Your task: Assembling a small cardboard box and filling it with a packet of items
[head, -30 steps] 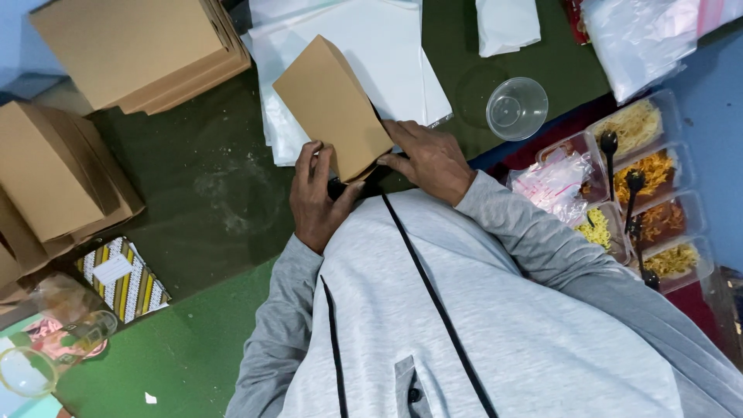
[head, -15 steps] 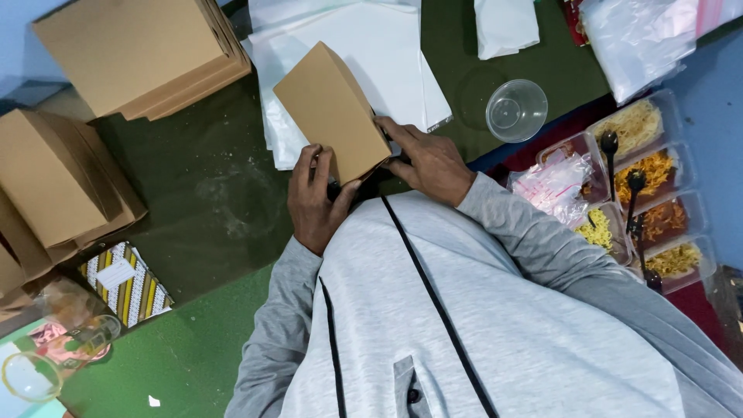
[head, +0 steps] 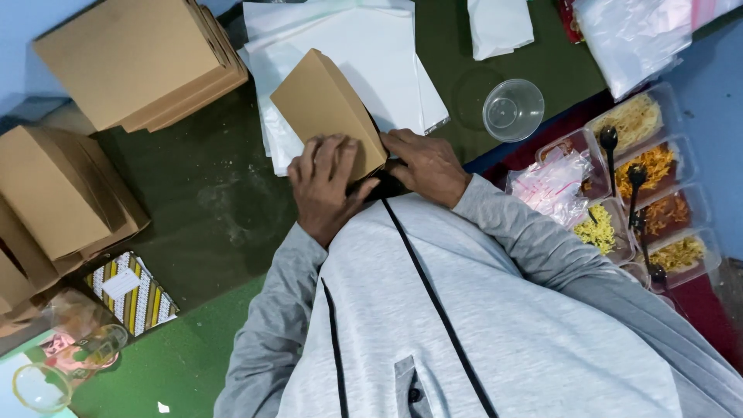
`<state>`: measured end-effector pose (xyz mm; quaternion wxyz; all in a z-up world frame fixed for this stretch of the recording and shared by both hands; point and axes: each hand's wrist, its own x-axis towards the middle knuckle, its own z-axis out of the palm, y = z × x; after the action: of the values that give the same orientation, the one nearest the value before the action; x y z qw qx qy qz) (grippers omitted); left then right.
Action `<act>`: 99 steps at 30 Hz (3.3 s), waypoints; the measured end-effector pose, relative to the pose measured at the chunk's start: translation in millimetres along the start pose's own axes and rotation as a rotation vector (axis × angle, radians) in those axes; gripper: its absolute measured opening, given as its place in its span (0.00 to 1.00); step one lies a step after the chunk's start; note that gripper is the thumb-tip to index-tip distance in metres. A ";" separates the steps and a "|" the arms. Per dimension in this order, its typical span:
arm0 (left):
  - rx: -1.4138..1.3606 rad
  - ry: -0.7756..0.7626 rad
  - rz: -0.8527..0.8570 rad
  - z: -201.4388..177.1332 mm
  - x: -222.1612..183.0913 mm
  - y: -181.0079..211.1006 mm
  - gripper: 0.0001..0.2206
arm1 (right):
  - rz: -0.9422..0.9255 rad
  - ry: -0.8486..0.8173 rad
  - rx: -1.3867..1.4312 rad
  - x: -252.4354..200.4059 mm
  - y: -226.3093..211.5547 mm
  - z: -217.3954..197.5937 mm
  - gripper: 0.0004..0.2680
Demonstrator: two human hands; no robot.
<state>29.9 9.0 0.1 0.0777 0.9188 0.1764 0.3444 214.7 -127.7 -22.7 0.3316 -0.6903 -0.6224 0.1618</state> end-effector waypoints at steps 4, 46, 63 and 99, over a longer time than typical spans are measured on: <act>-0.030 -0.037 0.101 17.0 6.5 1.1 0.26 | 0.007 0.019 -0.004 -3.4 2.1 3.0 0.15; 0.058 -0.202 0.256 46.9 5.5 -6.0 0.22 | 0.183 0.150 0.083 -1.0 -3.1 2.5 0.13; 0.055 -0.195 0.192 42.8 10.7 0.4 0.24 | 0.116 0.272 0.081 52.4 10.7 -29.9 0.08; -0.597 -0.087 -1.013 -11.0 12.1 4.5 0.21 | 0.088 -0.060 0.041 176.6 22.8 -6.4 0.08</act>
<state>32.3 9.6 16.9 0.4952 0.6715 0.4854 0.2612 266.4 41.2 0.4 0.3194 -0.7049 -0.5976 0.2098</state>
